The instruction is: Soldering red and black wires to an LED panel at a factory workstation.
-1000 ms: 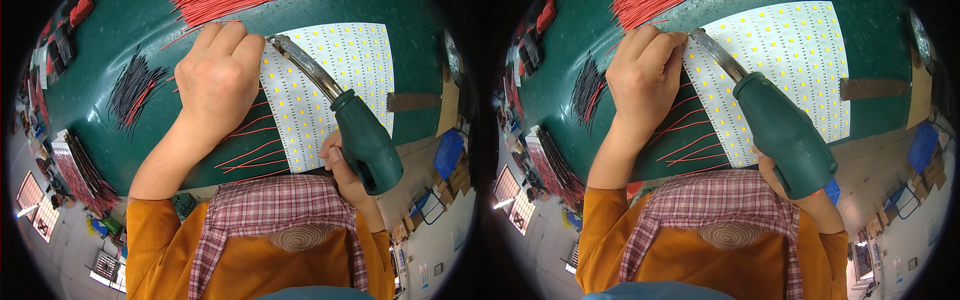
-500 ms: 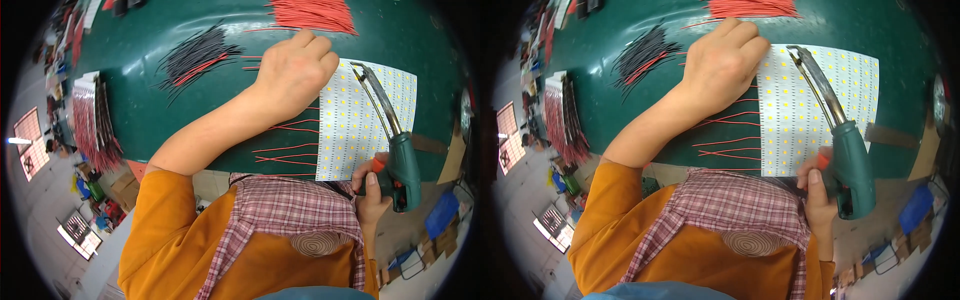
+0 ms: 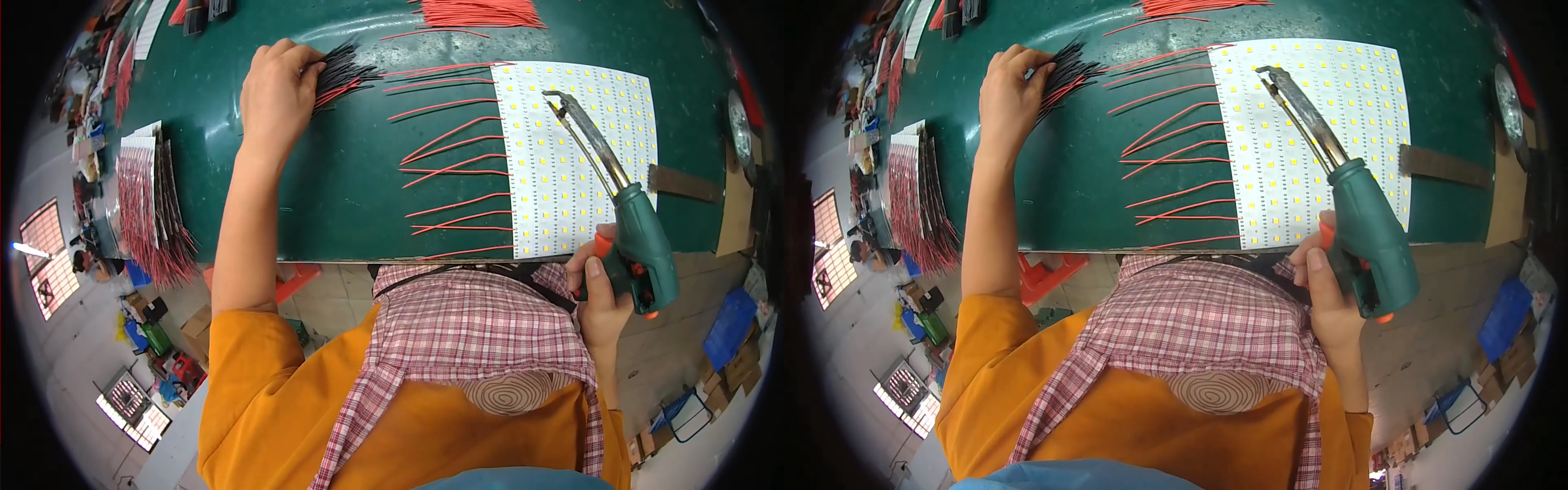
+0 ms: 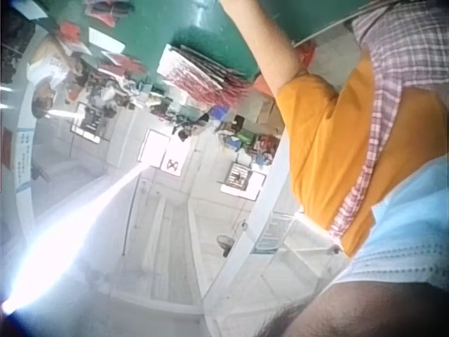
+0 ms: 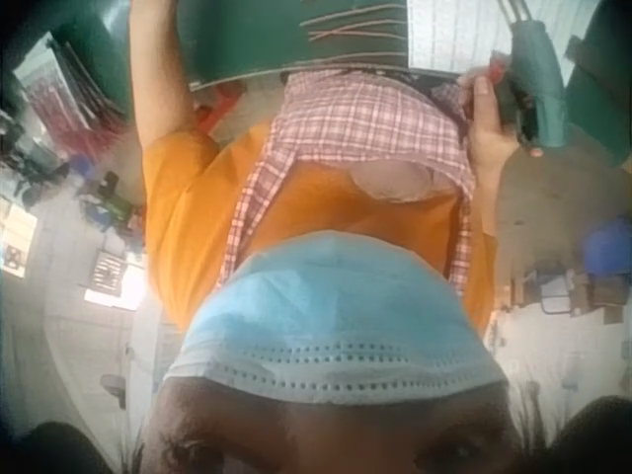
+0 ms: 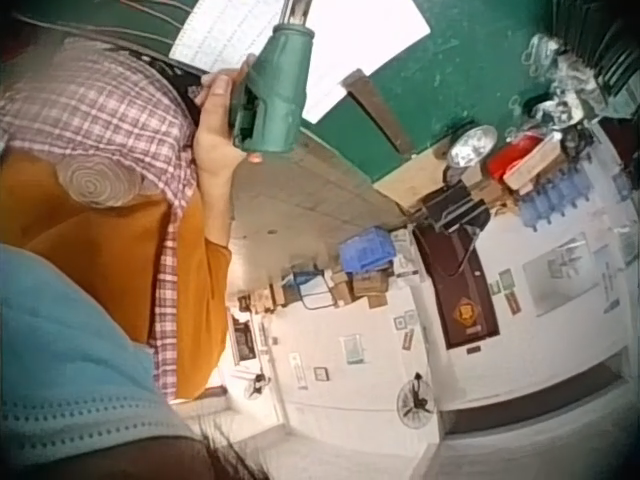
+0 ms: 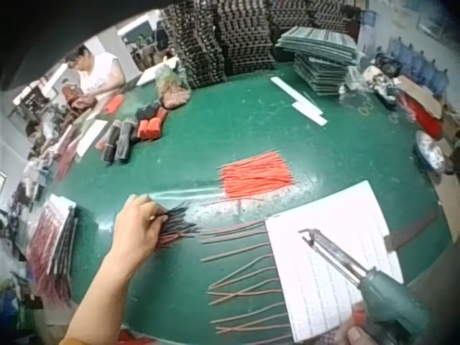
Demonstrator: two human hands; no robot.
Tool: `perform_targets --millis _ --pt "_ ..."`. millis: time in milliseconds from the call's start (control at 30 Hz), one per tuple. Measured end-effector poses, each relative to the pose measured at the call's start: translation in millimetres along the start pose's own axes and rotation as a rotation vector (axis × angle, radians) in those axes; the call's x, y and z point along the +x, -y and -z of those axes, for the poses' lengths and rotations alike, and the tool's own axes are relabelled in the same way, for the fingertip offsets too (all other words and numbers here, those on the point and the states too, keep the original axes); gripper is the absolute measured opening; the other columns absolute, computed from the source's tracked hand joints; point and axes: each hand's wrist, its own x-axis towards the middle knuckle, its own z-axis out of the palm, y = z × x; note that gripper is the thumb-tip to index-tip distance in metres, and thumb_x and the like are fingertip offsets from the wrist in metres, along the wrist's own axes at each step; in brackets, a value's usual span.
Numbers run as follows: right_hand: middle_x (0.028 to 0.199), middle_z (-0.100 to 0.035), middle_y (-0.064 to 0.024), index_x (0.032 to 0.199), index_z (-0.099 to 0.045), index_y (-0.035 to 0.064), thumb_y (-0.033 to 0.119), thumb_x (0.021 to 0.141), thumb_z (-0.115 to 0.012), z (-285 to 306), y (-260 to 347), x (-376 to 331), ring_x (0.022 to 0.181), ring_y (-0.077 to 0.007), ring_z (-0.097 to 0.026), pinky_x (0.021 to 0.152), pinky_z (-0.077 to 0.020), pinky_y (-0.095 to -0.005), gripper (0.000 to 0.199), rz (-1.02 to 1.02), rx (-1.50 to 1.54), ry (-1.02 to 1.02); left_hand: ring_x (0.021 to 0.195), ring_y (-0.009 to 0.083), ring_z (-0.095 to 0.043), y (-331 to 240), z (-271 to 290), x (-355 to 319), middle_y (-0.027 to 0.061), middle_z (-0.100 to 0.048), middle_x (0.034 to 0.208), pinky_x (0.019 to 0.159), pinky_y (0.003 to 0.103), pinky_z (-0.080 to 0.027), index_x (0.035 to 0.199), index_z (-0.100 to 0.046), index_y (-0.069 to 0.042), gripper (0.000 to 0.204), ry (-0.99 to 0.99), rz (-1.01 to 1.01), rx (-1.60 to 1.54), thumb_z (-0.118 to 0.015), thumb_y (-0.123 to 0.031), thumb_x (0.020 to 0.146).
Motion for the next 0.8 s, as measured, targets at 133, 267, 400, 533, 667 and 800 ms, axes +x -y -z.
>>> perform_targets --millis 133,267,400,533,667,800 --pt "0.076 -0.059 -0.0066 0.121 -0.046 -0.0002 0.009 0.088 -0.057 -0.8 -6.6 2.9 0.057 -0.0095 -0.049 0.053 -0.0408 -0.0228 0.036 -0.006 -0.006 0.016 0.084 0.0325 -0.059 7.3 -7.0 9.0 0.0109 -0.063 0.086 0.075 0.040 -0.048 0.086 -0.065 -0.004 0.011 0.039 0.053 -0.080 -0.060 -0.013 0.084" --pt "0.076 -0.060 -0.0066 0.121 -0.047 -0.0006 0.007 0.089 -0.056 -1.1 -5.9 2.3 0.058 -0.0093 -0.049 0.054 -0.0418 -0.0229 0.035 -0.005 -0.011 0.013 0.088 0.0343 -0.063 21.8 0.8 15.4 0.0150 -0.067 0.093 0.075 0.041 -0.049 0.087 -0.065 -0.003 0.013 -0.023 0.050 -0.111 -0.059 -0.015 0.084" --pt "0.076 -0.059 -0.0068 0.121 -0.047 -0.0013 0.007 0.089 -0.056 1.5 -10.9 0.9 0.058 -0.0091 -0.050 0.054 -0.0422 -0.0231 0.034 0.013 -0.001 0.036 0.081 0.0326 -0.064 23.0 6.8 19.5 0.0146 -0.068 0.086 0.073 0.037 -0.049 0.098 -0.070 -0.007 0.021 0.053 0.112 -0.039 -0.064 -0.020 0.082" --pt "0.077 -0.060 -0.0060 0.122 -0.050 -0.0034 0.007 0.088 -0.059 1.3 -11.9 3.0 0.061 -0.0072 -0.051 0.057 -0.0436 -0.0220 0.036 -0.007 0.062 0.037 0.075 0.0288 -0.065 31.0 11.6 26.5 0.0138 -0.068 0.080 0.069 0.034 -0.049 0.096 -0.071 -0.007 0.021 0.054 0.179 -0.072 -0.066 -0.023 0.082" --pt "0.075 -0.059 -0.0069 0.120 -0.048 -0.0022 0.005 0.089 -0.054 0.4 -14.1 1.9 0.058 -0.0084 -0.050 0.054 -0.0424 -0.0228 0.033 0.004 0.035 0.025 0.072 0.0261 -0.065 28.5 12.2 28.6 0.0130 -0.068 0.078 0.068 0.031 -0.049 0.096 -0.072 -0.008 0.021 0.055 0.137 -0.143 -0.066 -0.023 0.082" --pt "0.079 -0.059 -0.0050 0.122 -0.051 -0.0046 0.005 0.088 -0.058 7.8 -20.6 -2.8 0.064 -0.0063 -0.051 0.059 -0.0445 -0.0217 0.036 -0.008 0.098 0.050 0.073 0.0257 -0.065 20.6 18.0 26.2 0.0110 -0.068 0.079 0.067 0.032 -0.049 0.097 -0.071 -0.008 0.021 0.035 0.079 -0.128 -0.066 -0.023 0.082"
